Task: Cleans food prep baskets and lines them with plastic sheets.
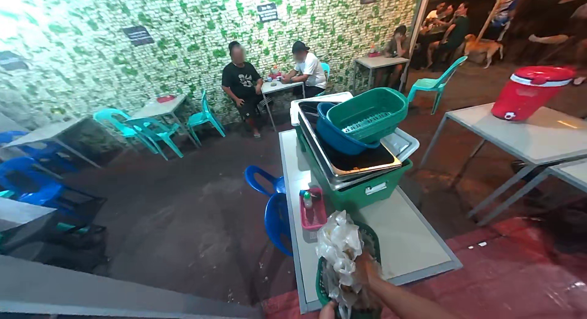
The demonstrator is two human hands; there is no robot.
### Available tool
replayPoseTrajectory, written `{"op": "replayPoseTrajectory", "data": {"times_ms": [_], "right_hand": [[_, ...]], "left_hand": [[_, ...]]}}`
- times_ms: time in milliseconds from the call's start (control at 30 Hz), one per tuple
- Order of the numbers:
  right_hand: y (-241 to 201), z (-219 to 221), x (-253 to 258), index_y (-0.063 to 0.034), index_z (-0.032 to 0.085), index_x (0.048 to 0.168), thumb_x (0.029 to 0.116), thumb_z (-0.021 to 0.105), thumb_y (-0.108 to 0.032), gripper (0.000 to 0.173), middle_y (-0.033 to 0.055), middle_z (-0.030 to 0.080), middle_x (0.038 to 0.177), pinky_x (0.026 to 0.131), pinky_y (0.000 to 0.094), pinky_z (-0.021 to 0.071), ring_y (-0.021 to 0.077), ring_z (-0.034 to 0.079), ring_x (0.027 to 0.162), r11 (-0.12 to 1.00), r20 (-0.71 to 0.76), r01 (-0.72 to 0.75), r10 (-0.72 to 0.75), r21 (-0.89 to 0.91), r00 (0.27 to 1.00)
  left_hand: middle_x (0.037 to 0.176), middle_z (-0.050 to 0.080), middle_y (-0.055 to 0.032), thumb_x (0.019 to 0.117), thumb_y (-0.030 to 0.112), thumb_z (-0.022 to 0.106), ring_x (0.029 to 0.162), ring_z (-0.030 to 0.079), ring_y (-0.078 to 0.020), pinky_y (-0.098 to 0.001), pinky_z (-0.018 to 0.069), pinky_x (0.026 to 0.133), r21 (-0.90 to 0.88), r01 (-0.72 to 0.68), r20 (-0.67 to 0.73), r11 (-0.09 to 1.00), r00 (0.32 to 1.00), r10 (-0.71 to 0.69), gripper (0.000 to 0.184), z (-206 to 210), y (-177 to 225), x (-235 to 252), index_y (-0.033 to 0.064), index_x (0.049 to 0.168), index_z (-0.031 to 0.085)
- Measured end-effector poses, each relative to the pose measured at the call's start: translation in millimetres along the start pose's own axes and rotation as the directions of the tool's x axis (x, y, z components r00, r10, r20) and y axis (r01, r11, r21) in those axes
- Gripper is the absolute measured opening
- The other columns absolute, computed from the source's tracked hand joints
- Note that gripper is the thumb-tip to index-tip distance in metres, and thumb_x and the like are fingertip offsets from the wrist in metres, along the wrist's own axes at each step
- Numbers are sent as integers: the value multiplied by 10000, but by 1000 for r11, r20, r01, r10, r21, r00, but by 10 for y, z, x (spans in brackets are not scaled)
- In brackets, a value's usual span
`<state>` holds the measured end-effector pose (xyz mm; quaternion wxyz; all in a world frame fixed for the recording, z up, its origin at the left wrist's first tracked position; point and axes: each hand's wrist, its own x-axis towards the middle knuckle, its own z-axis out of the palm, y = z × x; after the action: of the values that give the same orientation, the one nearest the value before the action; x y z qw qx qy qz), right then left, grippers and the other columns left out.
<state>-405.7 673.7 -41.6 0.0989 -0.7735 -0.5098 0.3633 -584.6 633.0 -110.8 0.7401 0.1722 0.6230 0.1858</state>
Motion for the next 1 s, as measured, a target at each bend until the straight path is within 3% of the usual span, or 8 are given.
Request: {"op": "replayPoseTrajectory", "data": {"times_ms": [133, 233, 400, 600, 767, 833, 900, 1000], "right_hand": [[133, -282, -176, 66, 427, 1503, 820, 792, -305, 859, 285, 386, 1578, 1260, 472, 248, 373, 338, 1502, 944, -148, 303, -283, 134, 948], [196, -636, -310, 18, 475, 1502, 999, 602, -208, 566, 217, 355, 1629, 1286, 485, 183, 336, 262, 1552, 881, -24, 470, -470, 50, 883], [520, -781, -535, -38, 677, 1323, 932, 662, -30, 391, 189, 443, 1587, 1259, 593, 191, 393, 257, 1548, 696, 132, 693, -681, -186, 720], [1071, -1006, -993, -57, 601, 1418, 924, 706, -123, 509, 167, 338, 1652, 1267, 606, 117, 379, 137, 1582, 683, 240, 678, -634, -272, 735], [1709, -1507, -1316, -41, 586, 1426, 742, 878, -412, 831, 253, 207, 1679, 1234, 697, 57, 460, 48, 1574, 676, 292, 711, -652, -194, 699], [1953, -1700, -1483, -41, 630, 1375, 708, 910, -334, 780, 245, 202, 1682, 1252, 652, 110, 437, 102, 1574, 696, 156, 707, -690, -124, 707], [2162, -1825, -1651, -52, 657, 1346, 707, 909, -221, 707, 192, 300, 1661, 1246, 628, 183, 409, 214, 1554, 720, 54, 680, -680, -139, 731], [2438, -1931, -1820, -61, 683, 1324, 752, 859, -97, 600, 133, 419, 1615, 1198, 709, 194, 405, 261, 1542, 736, 60, 644, -648, -206, 760]], "left_hand": [[828, 627, -111, 1076, 247, 439, 670, 593, -196, -372, 523, 612, -25, -38, 18, 999, 999, 38, 274, 9, 135, -98, 14, 1096, 581], [911, 638, -142, 1099, 249, 396, 759, 609, -233, -420, 529, 679, 81, -49, 41, 996, 998, 45, 316, -56, 397, -364, -3, 1167, 573], [861, 653, -130, 1095, 217, 401, 705, 624, -225, -409, 536, 636, 302, -123, 100, 945, 990, 97, 284, -38, 589, -614, 3, 1131, 584], [804, 659, -81, 1107, 276, 368, 667, 628, -190, -373, 537, 604, 330, -216, 240, 919, 961, 140, 326, 488, 218, -815, 47, 1075, 599], [818, 646, -66, 1108, 273, 339, 676, 609, -170, -359, 526, 617, 425, -259, 326, 868, 938, 120, 344, 1113, -201, -1153, 46, 1101, 597], [897, 649, -80, 1104, 274, 385, 763, 616, -179, -388, 536, 698, 461, -272, 325, 844, 937, 125, 340, 1377, -329, -1223, 23, 1151, 611], [849, 641, -68, 1101, 297, 394, 722, 614, -179, -386, 532, 650, 435, -245, 289, 867, 949, 123, 326, 1659, -462, -1298, 46, 1095, 602], [885, 647, -69, 1095, 248, 413, 751, 620, -178, -384, 532, 675, 405, -276, 314, 872, 937, 151, 285, 1968, -554, -1384, 39, 1138, 602]]}}
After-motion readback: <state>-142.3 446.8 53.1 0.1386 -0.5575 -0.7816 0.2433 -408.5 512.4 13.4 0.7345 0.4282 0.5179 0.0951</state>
